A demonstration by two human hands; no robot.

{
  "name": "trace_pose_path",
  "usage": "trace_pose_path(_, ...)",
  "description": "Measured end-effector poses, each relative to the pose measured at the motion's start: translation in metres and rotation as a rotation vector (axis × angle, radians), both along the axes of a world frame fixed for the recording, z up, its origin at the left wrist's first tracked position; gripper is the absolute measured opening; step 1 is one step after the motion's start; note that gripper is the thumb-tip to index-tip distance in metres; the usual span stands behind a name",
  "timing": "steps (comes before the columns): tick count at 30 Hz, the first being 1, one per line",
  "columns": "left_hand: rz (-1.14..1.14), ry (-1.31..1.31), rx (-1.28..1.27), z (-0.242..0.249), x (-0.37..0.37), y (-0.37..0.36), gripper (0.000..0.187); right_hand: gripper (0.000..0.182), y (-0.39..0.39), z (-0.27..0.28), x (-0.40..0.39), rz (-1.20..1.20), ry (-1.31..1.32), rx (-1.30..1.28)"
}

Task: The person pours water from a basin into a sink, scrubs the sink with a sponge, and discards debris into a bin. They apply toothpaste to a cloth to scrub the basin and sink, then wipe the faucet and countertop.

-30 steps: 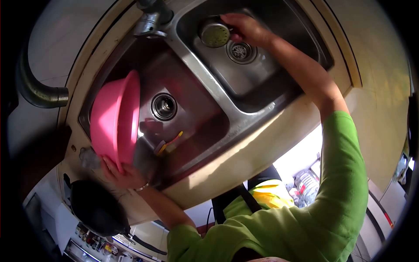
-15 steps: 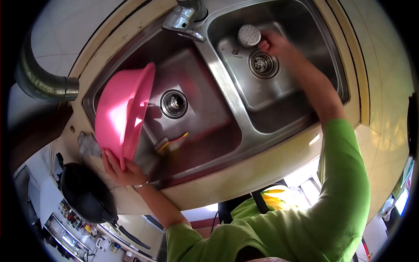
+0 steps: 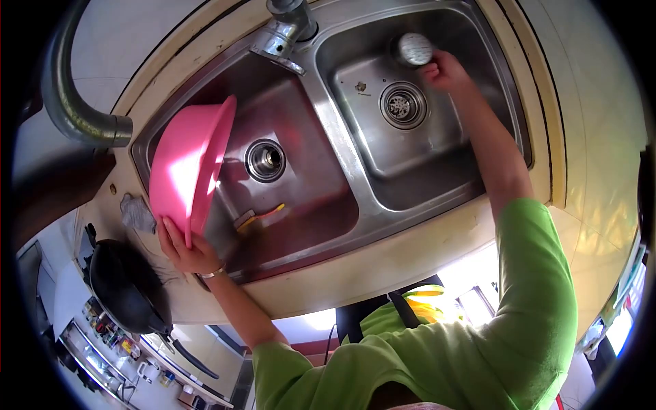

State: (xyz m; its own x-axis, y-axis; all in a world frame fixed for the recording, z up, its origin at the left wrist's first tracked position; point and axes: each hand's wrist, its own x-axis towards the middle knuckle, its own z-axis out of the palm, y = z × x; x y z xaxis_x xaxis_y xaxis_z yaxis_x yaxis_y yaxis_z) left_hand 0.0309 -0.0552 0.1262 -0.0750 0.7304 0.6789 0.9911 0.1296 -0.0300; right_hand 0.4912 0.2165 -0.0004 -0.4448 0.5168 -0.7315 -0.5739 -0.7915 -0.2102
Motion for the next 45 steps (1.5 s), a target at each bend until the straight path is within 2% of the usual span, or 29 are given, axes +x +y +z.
trace_pose_path(1,0.006,0.001,0.002,0.0,0.001,-0.001,0.036,0.017,-0.001,-0.008,0.001,0.006,0.001,0.002)
trace_pose_path(3,0.014,-0.012,-0.009,0.0,0.003,0.001,0.037,0.018,-0.004,-0.023,0.003,0.015,-0.647,-0.123)
trace_pose_path(4,0.019,-0.008,0.0,0.0,0.002,0.005,0.037,0.018,-0.002,-0.022,0.008,-0.07,-0.409,-0.069)
trace_pose_path(5,-0.001,0.001,0.013,0.0,0.003,0.004,0.036,0.018,-0.004,-0.02,0.017,-0.053,-0.408,-0.077)
trace_pose_path(7,0.018,0.007,0.025,-0.002,0.006,0.0,0.035,0.019,0.003,-0.008,0.027,-0.074,-0.014,-0.065)
trace_pose_path(9,0.091,-0.014,0.012,-0.001,0.009,-0.002,0.035,0.016,0.019,-0.1,0.065,-0.149,-0.487,-0.091)
trace_pose_path(11,0.068,-0.029,0.046,0.0,0.004,0.0,0.033,0.017,0.001,-0.053,0.028,-0.114,-0.345,-0.124)
trace_pose_path(13,0.068,-0.031,0.047,0.0,0.007,-0.003,0.034,0.017,-0.006,-0.023,0.018,-0.069,0.107,-0.051)
trace_pose_path(14,0.058,-0.073,0.057,0.002,0.01,0.0,0.035,0.017,-0.002,-0.026,0.021,-0.013,-0.007,0.02)
trace_pose_path(15,0.046,-0.12,0.07,0.004,0.012,0.001,0.037,0.017,-0.003,-0.029,0.021,-0.001,-0.005,0.017)
trace_pose_path(17,0.04,-0.102,0.079,0.006,0.011,0.005,0.038,0.016,0.001,-0.038,0.023,-0.117,-0.682,0.024)
trace_pose_path(18,0.043,-0.119,0.086,0.006,0.01,0.003,0.038,0.018,0.009,-0.042,0.039,-0.09,-0.451,0.0)
trace_pose_path(20,0.028,-0.17,0.117,0.009,0.011,0.002,0.038,0.019,-0.012,0.013,0.023,-0.023,-0.34,0.281)
trace_pose_path(22,0.048,-0.192,0.11,0.012,0.007,-0.002,0.038,0.021,-0.059,0.099,-0.037,0.009,-0.451,0.606)
trace_pose_path(23,0.068,-0.201,0.111,0.013,0.003,-0.004,0.038,0.02,-0.082,0.13,-0.069,0.125,-0.565,0.72)
trace_pose_path(24,0.066,-0.195,0.121,0.014,-0.002,-0.006,0.037,0.02,-0.105,0.153,-0.097,0.24,-0.68,0.829)
trace_pose_path(25,0.061,-0.197,0.123,0.017,-0.004,-0.007,0.037,0.019,-0.126,0.16,-0.12,0.315,-0.632,1.004)
trace_pose_path(27,0.052,-0.269,0.166,0.024,-0.005,-0.005,0.036,0.021,-0.16,0.173,-0.178,0.719,-0.774,1.297)
trace_pose_path(28,0.06,-0.287,0.157,0.026,-0.006,-0.006,0.037,0.019,-0.169,0.174,-0.207,0.955,-0.956,1.59)
trace_pose_path(29,0.051,-0.293,0.164,0.028,-0.008,-0.005,0.037,0.018,-0.179,0.141,-0.233,0.921,-1.018,1.824)
trace_pose_path(31,0.043,-0.318,0.205,0.03,-0.012,-0.006,0.037,0.016,-0.187,0.094,-0.27,1.129,-1.129,1.8)
trace_pose_path(36,0.021,-0.336,0.165,0.033,-0.021,-0.01,0.036,0.02,-0.185,-0.003,-0.304,1.337,-1.289,1.762)
trace_pose_path(37,0.004,-0.348,0.168,0.032,-0.023,-0.011,0.036,0.02,-0.186,-0.024,-0.306,1.339,-1.291,1.754)
trace_pose_path(39,-0.009,-0.352,0.176,0.031,-0.025,-0.012,0.035,0.02,-0.185,-0.056,-0.305,1.147,-1.238,1.823)
trace_pose_path(40,-0.022,-0.351,0.181,0.031,-0.025,-0.012,0.035,0.017,-0.186,-0.032,-0.309,1.296,-1.301,1.804)
trace_pose_path(43,-0.029,-0.377,0.191,0.03,-0.027,-0.012,0.033,0.017,-0.201,0.007,-0.321,1.308,-1.314,1.919)
trace_pose_path(45,-0.047,-0.37,0.192,0.03,-0.029,-0.011,0.032,0.017,-0.22,-0.008,-0.323,1.381,-1.056,2.045)
